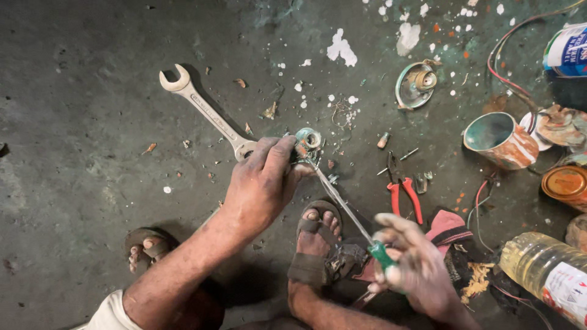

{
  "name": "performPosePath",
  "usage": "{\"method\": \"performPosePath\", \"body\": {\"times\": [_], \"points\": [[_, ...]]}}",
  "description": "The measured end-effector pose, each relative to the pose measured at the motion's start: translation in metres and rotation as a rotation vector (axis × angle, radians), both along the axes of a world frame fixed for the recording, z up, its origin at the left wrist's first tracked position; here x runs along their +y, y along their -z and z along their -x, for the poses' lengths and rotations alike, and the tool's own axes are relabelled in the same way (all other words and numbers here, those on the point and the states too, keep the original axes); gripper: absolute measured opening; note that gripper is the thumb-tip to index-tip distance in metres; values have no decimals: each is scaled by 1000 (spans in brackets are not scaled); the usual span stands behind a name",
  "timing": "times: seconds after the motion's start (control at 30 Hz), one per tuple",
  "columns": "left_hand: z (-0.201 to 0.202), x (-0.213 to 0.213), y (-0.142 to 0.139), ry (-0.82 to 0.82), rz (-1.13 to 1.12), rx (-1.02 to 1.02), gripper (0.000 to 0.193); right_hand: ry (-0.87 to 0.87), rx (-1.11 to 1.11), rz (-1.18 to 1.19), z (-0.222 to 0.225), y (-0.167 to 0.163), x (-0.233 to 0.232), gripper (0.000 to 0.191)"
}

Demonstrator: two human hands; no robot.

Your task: The person sits on the workshop floor disassembling and reassembling a brass faucet/valve. They manipulate its components by hand, use red-handled pliers to grip a part, then hold the valve body while turning a green-handled screwdriver on it repeatedly until the end of the clip.

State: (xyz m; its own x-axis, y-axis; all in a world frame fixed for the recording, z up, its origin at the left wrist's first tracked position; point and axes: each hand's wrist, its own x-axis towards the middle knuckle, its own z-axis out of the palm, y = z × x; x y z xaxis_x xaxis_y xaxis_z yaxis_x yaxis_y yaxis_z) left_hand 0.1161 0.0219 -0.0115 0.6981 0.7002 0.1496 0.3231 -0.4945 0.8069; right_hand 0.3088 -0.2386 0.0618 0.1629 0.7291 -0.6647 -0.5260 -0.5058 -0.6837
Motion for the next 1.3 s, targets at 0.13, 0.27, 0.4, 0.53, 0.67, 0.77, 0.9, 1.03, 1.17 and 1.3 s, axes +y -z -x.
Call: {"method": "performPosePath", "body": {"times": [0.13, 0.27, 0.4, 0.53, 0.67, 0.77, 0.9, 1.03, 1.17, 1.3], "points": [[-2, 1, 3, -26, 10, 31, 53, 78, -829, -143, 28, -4, 4, 66], [-5, 2, 2, -26, -16, 36, 54, 159, -1305, -232, 41, 23, 3, 34], [-6, 3, -3, -46, 28, 30, 52, 582, -180, -91, 29, 32, 13, 32], [-6, 8, -4, -43, 8, 45, 50, 565, 27, -305, 21, 18, 21, 41], [-10, 10, -1, -78, 37, 62, 50, 571, -439, -101, 32, 18, 16, 35], [-12, 9, 1, -95, 31, 77, 51, 585, -636, -168, 41, 39, 14, 22], [-12, 10, 0, -113, -1, 75, 51, 618, -623, 22, 37, 57, 9, 28], [-9, 13, -1, -118, 38, 68, 52, 593, -431, -266, 35, 56, 7, 39], [-11, 12, -2, -132, 7, 73, 51, 534, -751, -259, 40, 56, 15, 36], [-12, 12, -2, -140, 74, 95, 51, 703, -430, -364, 35, 58, 21, 33]]}}
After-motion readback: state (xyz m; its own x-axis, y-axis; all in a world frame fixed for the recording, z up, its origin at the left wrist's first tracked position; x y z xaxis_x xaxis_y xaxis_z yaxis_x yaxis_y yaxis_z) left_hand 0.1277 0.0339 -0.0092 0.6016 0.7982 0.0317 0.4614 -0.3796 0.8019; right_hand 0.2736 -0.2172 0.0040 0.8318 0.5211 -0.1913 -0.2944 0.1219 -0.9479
